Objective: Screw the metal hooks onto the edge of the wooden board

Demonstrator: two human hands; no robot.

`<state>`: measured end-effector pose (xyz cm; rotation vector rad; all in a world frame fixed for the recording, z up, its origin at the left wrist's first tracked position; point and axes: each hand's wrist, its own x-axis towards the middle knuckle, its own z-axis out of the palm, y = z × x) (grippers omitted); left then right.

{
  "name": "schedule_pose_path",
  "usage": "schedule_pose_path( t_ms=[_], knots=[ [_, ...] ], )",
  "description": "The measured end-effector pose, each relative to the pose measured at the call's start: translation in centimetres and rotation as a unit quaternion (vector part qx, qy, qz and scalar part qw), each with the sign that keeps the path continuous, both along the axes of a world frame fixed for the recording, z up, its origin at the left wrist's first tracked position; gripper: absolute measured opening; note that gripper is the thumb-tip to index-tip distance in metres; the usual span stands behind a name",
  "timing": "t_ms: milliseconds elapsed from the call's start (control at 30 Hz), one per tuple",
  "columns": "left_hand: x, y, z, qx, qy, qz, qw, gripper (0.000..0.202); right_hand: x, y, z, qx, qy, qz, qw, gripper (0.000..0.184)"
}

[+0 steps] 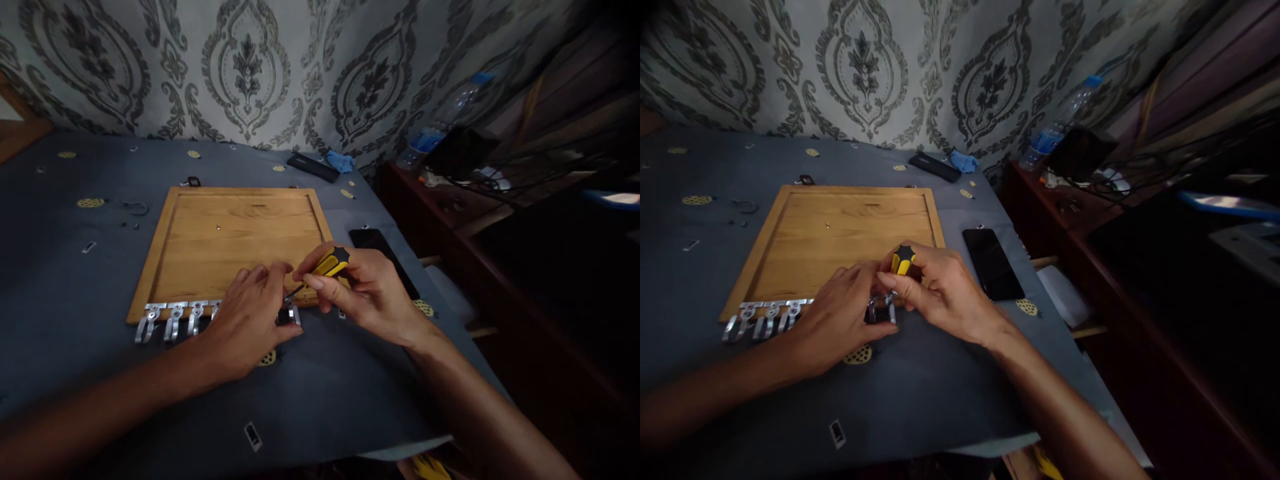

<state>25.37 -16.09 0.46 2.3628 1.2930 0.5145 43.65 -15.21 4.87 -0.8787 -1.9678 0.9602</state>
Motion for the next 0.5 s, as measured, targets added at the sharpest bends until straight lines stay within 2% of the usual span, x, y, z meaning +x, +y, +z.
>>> schedule_pose_path(
  t_ms=[100, 300, 500],
  knots=[
    [0.01, -0.01, -0.13, 0.002, -0.006, 0.004, 1.0, 0.064, 0.17, 0.25, 0.11, -0.015, -0.007, 0.021, 1.0, 0.009],
    [0.08, 0.02, -0.08, -0.001, -0.004, 0.003, 1.0, 0.064, 0.41, 0.22, -0.11, 0.004, -0.013, 0.031, 0.999, 0.008],
    [-0.02, -0.02, -0.01, -0.003, -0.004, 0.002, 1.0, 0.062, 0.1, -0.04, -0.81, 0.012, 0.004, -0.019, 1.0, 0.012]
  ],
)
